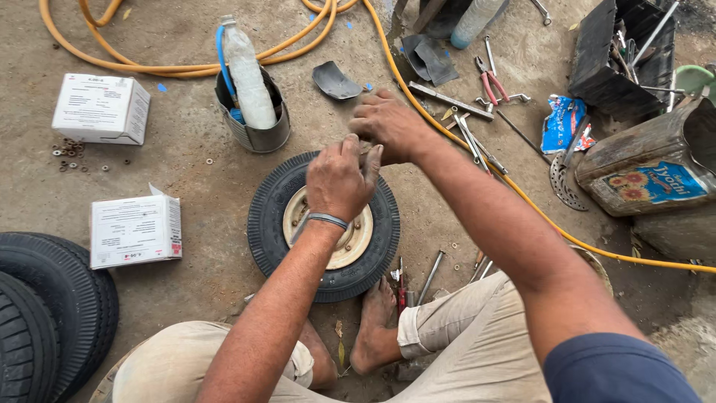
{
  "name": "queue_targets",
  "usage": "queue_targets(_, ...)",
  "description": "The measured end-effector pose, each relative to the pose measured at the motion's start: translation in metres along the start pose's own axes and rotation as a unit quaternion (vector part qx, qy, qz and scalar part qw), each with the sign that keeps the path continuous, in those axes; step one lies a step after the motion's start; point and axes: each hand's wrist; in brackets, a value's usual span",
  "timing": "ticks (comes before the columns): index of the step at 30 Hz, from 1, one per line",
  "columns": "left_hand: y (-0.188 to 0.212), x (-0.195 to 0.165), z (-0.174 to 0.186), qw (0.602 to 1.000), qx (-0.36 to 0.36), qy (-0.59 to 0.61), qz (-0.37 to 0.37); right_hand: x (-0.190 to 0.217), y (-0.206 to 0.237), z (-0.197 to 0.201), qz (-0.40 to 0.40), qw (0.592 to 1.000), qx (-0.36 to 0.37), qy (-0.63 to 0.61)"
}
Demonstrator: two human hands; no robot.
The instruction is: The person sits on the floor and uses a metal tire lever to pry and adjust the valve stem on a small wheel. They repeatedly insert the lever into the rim, apply leverage, and reposition the tool to manipulate the valve area.
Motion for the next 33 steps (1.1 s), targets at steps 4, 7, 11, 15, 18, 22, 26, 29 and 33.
queue_targets(4, -0.013, 0.020, 0.005, 0.988, -0.102, -0.018, -0.118, 0.032, 0.014, -0.013, -0.052, 0.982, -0.150, -0.100)
queue_targets(7, -0.029, 0.038, 0.005, 0.978, -0.137, -0.006, -0.159, 0.069, 0.045, -0.028, -0.275, 0.941, -0.190, -0.049)
queue_targets(11, -0.042, 0.040, -0.002, 0.984, -0.126, 0.007, -0.128, 0.059, 0.063, -0.028, -0.277, 0.948, -0.151, -0.046)
queue_targets(15, -0.043, 0.036, -0.007, 0.981, -0.141, 0.032, -0.125, 0.026, 0.072, -0.014, -0.206, 0.961, -0.170, -0.075)
queue_targets(18, -0.045, 0.038, -0.007, 0.974, -0.164, 0.062, -0.141, 0.042, 0.089, -0.015, -0.305, 0.928, -0.180, -0.113)
queue_targets(22, -0.054, 0.039, -0.011, 0.971, -0.180, 0.063, -0.143, 0.099, 0.116, -0.029, -0.432, 0.883, -0.171, -0.067)
queue_targets(26, -0.056, 0.031, -0.018, 0.984, -0.121, 0.017, -0.128, 0.076, 0.126, -0.020, -0.485, 0.858, 0.105, -0.133)
queue_targets(29, -0.051, 0.028, -0.021, 0.987, -0.116, 0.006, -0.111, 0.032, 0.115, -0.011, -0.291, 0.927, 0.160, -0.173)
queue_targets(33, -0.049, 0.034, -0.022, 0.984, -0.132, -0.010, -0.116, 0.021, 0.097, -0.025, -0.247, 0.869, 0.182, -0.388)
Point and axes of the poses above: each hand's wrist, its own y-axis away from the middle knuckle, its own z-axis out of the back of the hand, x = y × z, and after that the axes turned 12 degrees about -z, right-handed
